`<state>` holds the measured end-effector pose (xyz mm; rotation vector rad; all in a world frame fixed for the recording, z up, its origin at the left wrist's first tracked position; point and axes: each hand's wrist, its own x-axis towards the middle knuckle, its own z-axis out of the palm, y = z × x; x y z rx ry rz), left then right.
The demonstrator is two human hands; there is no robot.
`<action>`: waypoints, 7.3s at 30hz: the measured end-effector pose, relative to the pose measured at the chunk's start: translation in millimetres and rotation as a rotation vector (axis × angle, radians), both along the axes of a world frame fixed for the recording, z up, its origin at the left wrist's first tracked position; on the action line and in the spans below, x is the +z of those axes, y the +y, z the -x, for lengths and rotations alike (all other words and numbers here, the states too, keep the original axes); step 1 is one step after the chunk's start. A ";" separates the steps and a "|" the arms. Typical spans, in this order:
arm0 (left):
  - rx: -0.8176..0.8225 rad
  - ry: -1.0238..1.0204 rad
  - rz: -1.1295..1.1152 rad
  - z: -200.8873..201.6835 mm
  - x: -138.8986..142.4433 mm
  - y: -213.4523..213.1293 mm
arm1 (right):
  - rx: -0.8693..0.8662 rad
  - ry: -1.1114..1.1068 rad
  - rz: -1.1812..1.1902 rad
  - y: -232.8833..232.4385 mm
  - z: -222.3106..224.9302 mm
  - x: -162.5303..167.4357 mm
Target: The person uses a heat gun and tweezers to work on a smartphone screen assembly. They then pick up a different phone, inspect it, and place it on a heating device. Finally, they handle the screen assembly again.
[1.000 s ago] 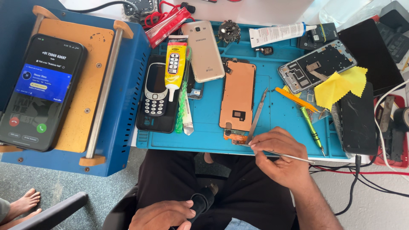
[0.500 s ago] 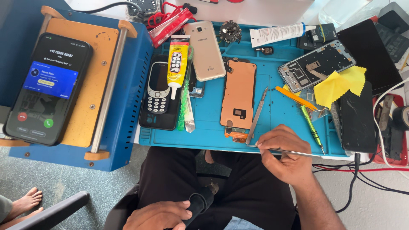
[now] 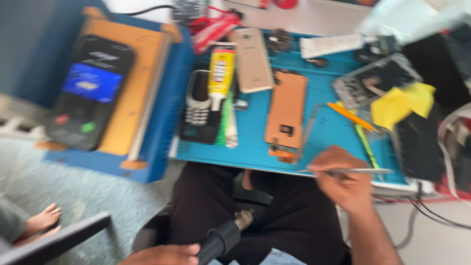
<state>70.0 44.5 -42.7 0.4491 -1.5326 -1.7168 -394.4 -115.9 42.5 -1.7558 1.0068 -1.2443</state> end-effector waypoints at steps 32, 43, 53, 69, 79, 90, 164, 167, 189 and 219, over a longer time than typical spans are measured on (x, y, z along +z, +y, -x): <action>1.464 0.708 0.135 -219.5 214.7 -201.1 | -0.031 -0.147 -0.007 -16.7 31.6 -44.8; 1.265 0.377 0.067 -209.8 172.6 -222.4 | -0.037 -0.073 -0.062 -12.4 51.2 -56.2; 1.298 -0.098 -0.132 -214.1 163.9 -205.2 | 0.027 -0.130 -0.067 -20.7 72.4 -77.3; 1.255 -1.122 0.738 -59.9 200.7 -116.1 | -0.023 -0.112 -0.053 -13.5 52.9 -59.2; 1.037 -1.424 0.587 -10.1 224.4 -236.4 | -0.101 -0.055 -0.073 -5.3 27.3 -30.0; 0.976 -1.615 0.470 0.8 225.7 -253.2 | -0.085 -0.083 -0.105 -3.9 25.7 -24.9; 1.103 -1.350 0.926 -49.2 225.5 -116.1 | -0.013 -0.009 -0.129 -11.8 61.3 -58.4; 1.107 -1.370 0.924 -50.4 221.2 -116.2 | -0.021 0.012 -0.116 -13.4 60.5 -58.4; 1.208 -1.228 1.033 -17.7 224.9 -101.2 | -0.081 -0.129 -0.085 0.8 25.7 -27.9; 0.789 -0.287 0.553 87.0 118.9 -82.4 | 0.018 -0.289 -0.084 0.3 3.6 -1.9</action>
